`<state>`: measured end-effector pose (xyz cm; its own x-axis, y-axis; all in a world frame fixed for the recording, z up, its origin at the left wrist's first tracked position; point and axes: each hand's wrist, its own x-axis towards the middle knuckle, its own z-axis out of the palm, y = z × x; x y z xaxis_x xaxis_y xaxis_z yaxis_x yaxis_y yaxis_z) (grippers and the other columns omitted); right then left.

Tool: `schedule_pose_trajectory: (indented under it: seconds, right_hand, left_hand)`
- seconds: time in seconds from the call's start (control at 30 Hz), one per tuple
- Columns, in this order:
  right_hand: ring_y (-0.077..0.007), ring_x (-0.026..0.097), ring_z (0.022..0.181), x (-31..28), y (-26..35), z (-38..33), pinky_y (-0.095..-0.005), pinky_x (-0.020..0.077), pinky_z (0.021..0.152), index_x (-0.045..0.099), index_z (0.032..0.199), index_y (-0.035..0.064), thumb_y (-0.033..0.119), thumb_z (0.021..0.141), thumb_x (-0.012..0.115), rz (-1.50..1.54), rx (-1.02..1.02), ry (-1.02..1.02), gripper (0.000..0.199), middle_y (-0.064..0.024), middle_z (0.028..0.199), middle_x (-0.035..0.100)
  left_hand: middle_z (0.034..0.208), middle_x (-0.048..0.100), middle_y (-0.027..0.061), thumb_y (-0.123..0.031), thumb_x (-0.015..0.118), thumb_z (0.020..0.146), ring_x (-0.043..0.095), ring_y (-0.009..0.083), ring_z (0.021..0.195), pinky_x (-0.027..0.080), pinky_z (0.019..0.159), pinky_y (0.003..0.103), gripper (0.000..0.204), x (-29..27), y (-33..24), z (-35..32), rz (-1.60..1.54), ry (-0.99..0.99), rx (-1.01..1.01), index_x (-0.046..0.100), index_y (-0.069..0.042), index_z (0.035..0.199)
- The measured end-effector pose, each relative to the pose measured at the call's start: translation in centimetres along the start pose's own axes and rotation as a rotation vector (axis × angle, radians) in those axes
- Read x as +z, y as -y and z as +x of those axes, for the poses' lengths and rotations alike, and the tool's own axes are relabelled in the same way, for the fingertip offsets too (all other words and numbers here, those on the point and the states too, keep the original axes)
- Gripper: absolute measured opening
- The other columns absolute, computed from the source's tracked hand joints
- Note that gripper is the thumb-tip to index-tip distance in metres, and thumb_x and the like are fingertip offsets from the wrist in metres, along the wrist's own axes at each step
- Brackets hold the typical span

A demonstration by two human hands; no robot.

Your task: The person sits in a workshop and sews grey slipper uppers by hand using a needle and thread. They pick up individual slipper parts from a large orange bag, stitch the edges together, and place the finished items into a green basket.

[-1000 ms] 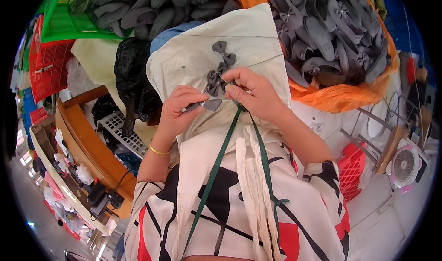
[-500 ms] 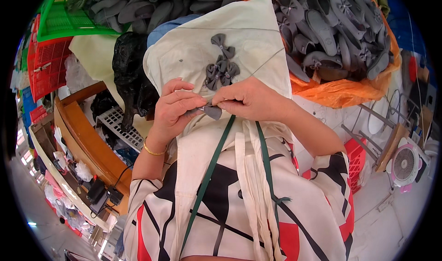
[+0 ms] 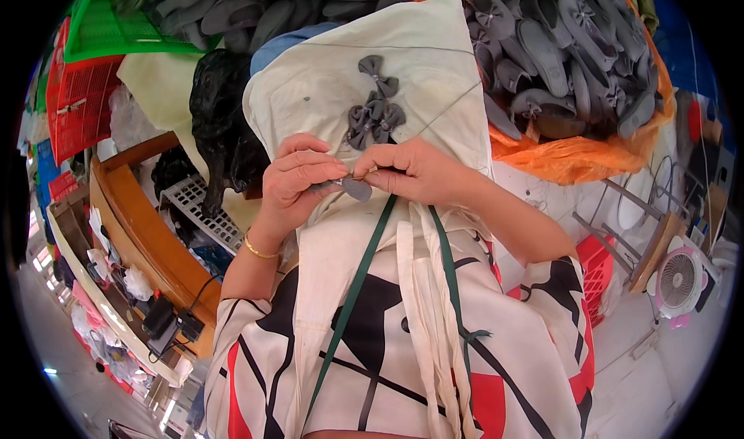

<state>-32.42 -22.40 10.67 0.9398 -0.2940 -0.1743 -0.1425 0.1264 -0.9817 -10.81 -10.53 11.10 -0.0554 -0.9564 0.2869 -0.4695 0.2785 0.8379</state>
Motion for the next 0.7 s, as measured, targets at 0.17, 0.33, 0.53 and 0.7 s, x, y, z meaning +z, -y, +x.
schedule_pose_trajectory:
  seconds: [0.17,0.33,0.53,0.7]
  right_hand:
    - [-0.0085,0.052,0.072,0.8,0.0,-0.1,-0.0233,0.0448,0.069,0.062,0.103,0.0039,0.011,0.097,0.059,0.033,0.045,0.013,0.010,-0.0005,0.081,0.059]
    - [-0.0060,0.052,0.069,1.4,0.3,-0.2,-0.0222,0.0456,0.064,0.059,0.099,0.0044,0.012,0.098,0.058,0.195,0.231,0.027,0.008,0.0015,0.080,0.057]
    - [-0.0064,0.053,0.067,1.2,-0.4,-0.3,-0.0215,0.0464,0.062,0.057,0.100,0.0038,0.017,0.099,0.058,0.268,0.246,0.043,0.013,0.0015,0.079,0.055]
    - [-0.0075,0.049,0.066,0.5,1.5,0.2,-0.0230,0.0430,0.063,0.052,0.122,0.0049,0.023,0.096,0.060,0.131,0.371,-0.001,0.033,0.0005,0.077,0.053]
  left_hand:
    - [0.090,0.071,0.0016,-0.008,0.083,0.065,0.062,0.0251,0.092,0.050,0.084,0.034,0.031,0.4,-0.1,-0.9,-0.062,-0.021,-0.043,0.075,-0.011,0.095]
    - [0.085,0.069,0.0021,-0.004,0.082,0.064,0.061,0.0243,0.089,0.050,0.079,0.033,0.032,0.8,-0.3,-1.0,-0.093,-0.054,-0.054,0.075,-0.012,0.094]
    - [0.083,0.068,0.0024,-0.005,0.082,0.063,0.061,0.0244,0.088,0.050,0.077,0.033,0.031,1.3,-0.3,-1.1,-0.081,-0.074,-0.049,0.075,-0.011,0.093]
    - [0.078,0.066,0.0030,-0.006,0.081,0.066,0.060,0.0251,0.085,0.047,0.078,0.034,0.025,1.3,-0.3,-0.9,-0.013,-0.052,-0.072,0.074,-0.012,0.090]
